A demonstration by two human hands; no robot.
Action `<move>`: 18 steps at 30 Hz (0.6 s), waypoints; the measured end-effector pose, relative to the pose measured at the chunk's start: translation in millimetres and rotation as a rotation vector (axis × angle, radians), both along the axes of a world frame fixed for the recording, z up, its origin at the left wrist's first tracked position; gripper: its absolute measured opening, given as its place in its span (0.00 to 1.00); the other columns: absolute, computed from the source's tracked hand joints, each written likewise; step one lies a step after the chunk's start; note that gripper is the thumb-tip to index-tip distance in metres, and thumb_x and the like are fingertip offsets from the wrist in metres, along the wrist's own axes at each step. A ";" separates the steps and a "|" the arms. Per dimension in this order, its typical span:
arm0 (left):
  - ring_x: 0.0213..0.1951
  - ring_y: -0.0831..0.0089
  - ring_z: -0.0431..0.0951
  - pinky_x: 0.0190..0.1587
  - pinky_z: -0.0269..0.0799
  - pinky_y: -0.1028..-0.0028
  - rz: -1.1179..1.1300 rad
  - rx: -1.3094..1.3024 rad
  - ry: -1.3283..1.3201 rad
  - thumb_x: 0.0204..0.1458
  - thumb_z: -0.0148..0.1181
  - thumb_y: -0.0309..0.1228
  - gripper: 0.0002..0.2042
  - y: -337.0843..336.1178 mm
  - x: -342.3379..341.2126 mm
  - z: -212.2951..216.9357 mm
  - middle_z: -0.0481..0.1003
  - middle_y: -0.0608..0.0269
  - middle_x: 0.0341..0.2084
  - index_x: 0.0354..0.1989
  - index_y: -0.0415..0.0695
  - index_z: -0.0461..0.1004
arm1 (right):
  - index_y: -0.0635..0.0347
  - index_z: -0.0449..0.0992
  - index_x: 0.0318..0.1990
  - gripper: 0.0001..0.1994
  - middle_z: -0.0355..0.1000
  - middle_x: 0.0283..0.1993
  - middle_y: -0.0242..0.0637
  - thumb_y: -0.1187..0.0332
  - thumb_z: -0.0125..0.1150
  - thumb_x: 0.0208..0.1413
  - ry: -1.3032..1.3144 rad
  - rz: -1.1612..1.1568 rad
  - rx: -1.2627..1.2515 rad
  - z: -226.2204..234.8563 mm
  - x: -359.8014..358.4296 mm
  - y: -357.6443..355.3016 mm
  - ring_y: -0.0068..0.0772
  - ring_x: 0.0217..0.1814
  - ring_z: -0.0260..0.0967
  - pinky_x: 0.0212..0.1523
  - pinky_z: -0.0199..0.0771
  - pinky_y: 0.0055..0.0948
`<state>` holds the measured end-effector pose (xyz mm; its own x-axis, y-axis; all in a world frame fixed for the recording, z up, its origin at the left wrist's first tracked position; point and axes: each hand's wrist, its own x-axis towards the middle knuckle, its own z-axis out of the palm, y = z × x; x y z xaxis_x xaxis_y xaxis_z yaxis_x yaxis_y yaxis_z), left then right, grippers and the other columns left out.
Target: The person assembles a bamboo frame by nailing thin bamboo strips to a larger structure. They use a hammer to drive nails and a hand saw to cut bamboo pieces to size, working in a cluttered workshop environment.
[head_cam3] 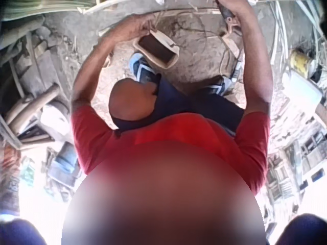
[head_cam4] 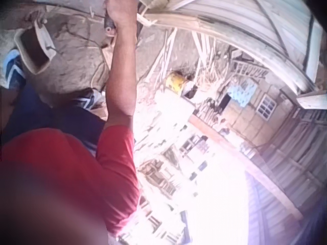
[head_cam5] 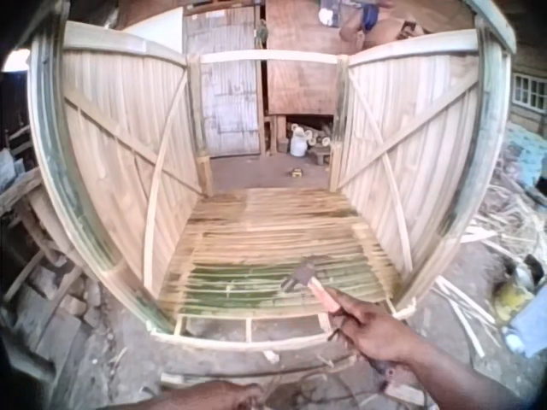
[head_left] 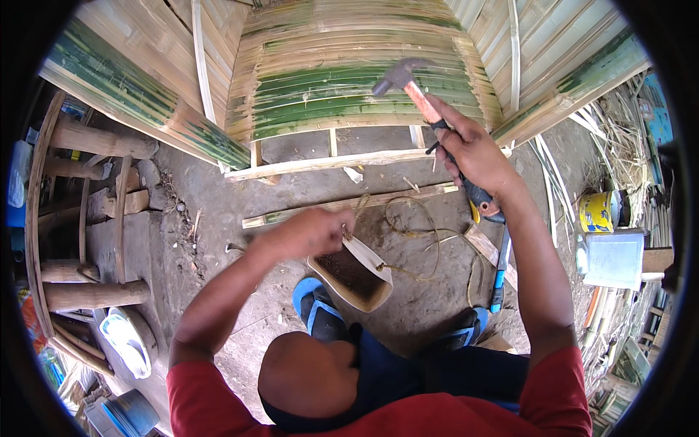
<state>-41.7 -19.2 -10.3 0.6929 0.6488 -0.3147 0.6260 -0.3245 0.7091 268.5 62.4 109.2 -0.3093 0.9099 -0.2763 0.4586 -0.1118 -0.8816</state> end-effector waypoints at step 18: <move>0.38 0.73 0.77 0.44 0.73 0.70 0.574 0.321 -0.274 0.57 0.69 0.29 0.06 152.7 -27.2 -2.1 0.77 0.66 0.36 0.40 0.43 0.80 | 0.45 0.53 0.77 0.32 0.75 0.32 0.59 0.71 0.47 0.65 -0.232 0.155 0.399 -2.4 -45.2 20.6 0.54 0.27 0.75 0.40 0.75 0.48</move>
<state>-68.9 133.5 -12.4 0.2408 0.9665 0.0891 0.5738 -0.2158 0.7901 223.2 83.0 106.8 -0.4207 0.9072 0.0073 0.6326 0.2991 -0.7144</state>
